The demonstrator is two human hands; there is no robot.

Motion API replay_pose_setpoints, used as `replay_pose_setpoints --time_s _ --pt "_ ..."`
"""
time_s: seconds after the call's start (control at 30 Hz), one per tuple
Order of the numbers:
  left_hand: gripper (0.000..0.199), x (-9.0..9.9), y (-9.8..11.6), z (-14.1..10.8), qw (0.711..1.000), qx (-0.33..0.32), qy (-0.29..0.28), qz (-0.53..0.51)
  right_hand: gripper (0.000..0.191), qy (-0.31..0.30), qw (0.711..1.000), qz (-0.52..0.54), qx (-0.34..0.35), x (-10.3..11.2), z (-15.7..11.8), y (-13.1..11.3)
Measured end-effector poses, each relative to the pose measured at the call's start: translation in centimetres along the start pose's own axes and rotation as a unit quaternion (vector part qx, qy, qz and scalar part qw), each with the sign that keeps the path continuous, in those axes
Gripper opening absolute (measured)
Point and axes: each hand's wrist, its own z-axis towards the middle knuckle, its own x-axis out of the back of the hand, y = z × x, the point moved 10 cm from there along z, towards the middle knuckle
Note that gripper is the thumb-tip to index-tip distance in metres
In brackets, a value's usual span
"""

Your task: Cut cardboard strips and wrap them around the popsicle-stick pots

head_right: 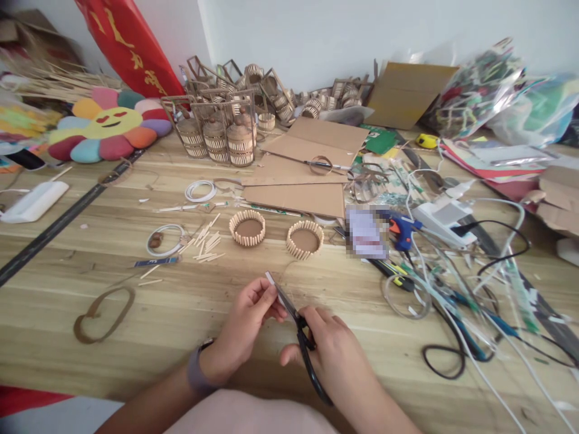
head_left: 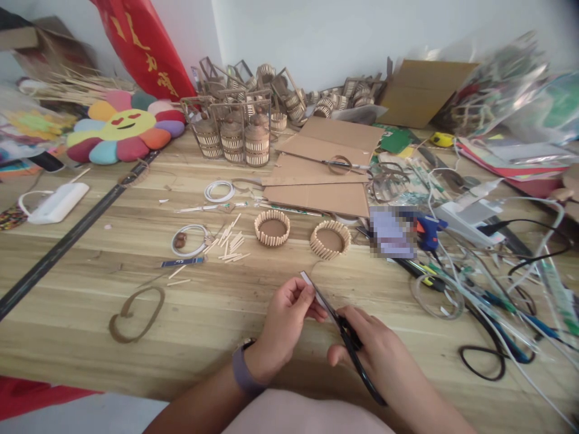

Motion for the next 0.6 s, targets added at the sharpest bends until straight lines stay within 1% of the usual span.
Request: replay_pose_setpoints --time_s 0.17,0.3,0.5,0.6 --pt "0.051 -0.17 0.19 -0.02 1.000 -0.005 -0.003 0.008 0.033 -0.008 1.000 0.008 -0.014 -0.11 -0.18 0.43" --pt "0.051 -0.30 0.20 -0.02 1.000 -0.006 -0.005 0.014 0.031 -0.016 1.000 0.023 -0.015 -0.19 -0.33 0.33" --pt "0.051 -0.37 0.13 -0.04 1.000 -0.005 -0.009 0.019 0.034 -0.019 0.999 0.033 -0.029 0.02 -0.41 0.28" --pt "0.052 -0.75 -0.26 -0.17 0.999 0.007 -0.025 0.021 0.037 -0.019 0.999 0.030 -0.025 0.21 -0.14 0.14"
